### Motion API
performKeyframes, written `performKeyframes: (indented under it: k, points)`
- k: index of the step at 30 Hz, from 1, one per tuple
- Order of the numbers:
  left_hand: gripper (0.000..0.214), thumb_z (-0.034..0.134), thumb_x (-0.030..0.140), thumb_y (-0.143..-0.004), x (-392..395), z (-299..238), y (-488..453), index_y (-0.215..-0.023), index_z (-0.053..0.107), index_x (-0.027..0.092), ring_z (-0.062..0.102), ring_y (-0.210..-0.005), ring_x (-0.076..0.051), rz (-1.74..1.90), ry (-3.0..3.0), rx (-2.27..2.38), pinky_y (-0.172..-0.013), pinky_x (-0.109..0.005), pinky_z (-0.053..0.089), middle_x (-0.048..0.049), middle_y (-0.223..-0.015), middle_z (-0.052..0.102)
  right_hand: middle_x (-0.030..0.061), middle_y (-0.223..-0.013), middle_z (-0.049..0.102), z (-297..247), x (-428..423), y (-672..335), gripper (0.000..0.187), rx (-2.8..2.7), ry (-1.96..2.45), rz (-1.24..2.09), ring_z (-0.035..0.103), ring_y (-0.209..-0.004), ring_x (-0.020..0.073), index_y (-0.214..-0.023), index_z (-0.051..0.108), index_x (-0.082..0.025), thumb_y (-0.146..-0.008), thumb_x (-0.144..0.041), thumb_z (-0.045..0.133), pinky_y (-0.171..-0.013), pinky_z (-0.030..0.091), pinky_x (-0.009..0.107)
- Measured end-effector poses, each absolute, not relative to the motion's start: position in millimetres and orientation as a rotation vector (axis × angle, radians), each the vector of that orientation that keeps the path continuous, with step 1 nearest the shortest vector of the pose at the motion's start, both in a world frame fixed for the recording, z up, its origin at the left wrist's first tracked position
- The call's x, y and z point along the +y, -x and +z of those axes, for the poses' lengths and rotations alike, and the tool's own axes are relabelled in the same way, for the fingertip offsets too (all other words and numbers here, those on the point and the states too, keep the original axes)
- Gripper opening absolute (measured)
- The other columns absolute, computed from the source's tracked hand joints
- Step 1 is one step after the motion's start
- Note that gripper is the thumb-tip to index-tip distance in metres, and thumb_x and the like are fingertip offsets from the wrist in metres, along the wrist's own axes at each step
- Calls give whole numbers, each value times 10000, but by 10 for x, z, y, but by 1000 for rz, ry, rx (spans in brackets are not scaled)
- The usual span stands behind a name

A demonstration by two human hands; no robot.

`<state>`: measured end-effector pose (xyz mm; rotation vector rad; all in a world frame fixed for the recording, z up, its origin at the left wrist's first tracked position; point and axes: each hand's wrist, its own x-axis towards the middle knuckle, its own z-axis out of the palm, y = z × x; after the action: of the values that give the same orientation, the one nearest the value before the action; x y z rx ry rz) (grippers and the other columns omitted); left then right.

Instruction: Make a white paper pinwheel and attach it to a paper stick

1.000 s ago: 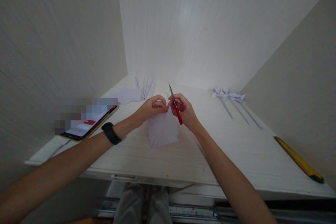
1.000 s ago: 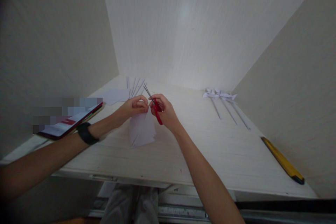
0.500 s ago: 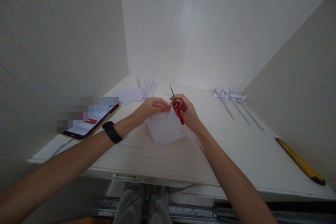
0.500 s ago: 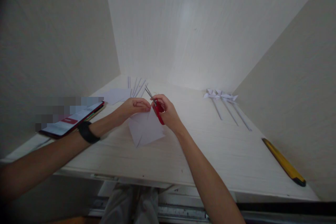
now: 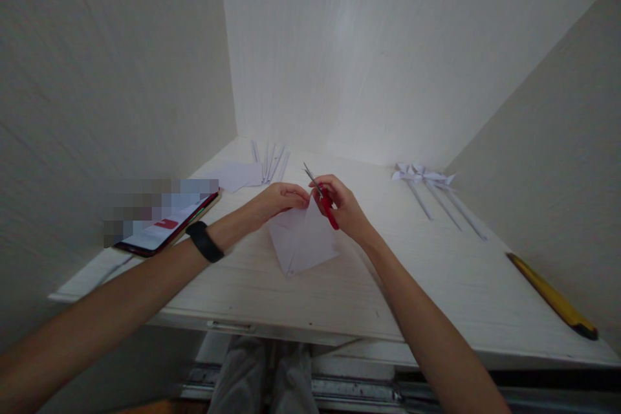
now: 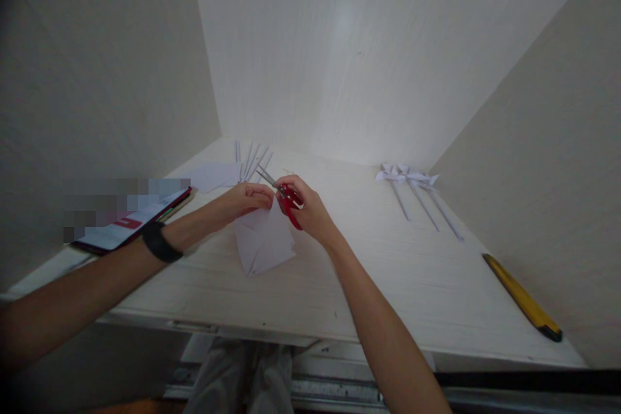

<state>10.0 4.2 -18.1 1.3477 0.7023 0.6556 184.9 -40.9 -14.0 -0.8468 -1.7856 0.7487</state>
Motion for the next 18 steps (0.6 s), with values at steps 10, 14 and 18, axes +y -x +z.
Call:
performKeyframes:
  k: [10, 14, 18]
  points:
    - [101, 657, 155, -619, -53, -63, -105, -709, 621, 125, 536, -567, -66, 663, -1352, 699, -574, -181, 395, 19, -649, 618, 18, -938, 552, -158, -390, -1881, 281, -1838, 852, 697, 538, -813, 90, -995, 510, -217, -738, -152, 603, -699, 427, 208]
    - [128, 637, 145, -622, -37, -90, -106, -749, 625, 131, 566, -603, -83, 649, -1351, 692, -594, -191, 411, 2, -695, 644, 7, -883, 558, -164, -397, -1870, 248, -1840, 877, 685, 534, -764, 83, -986, 512, -216, -757, -160, 589, -681, 423, 207]
    - [176, 653, 155, -608, 6, -153, -105, -780, 625, 135, 599, -651, -96, 658, -1362, 690, -640, -201, 430, -12, -731, 667, 1, -852, 566, -166, -403, -1863, 273, -1823, 910, 705, 527, -722, 77, -1008, 505, -209, -754, -142, 578, -657, 417, 203]
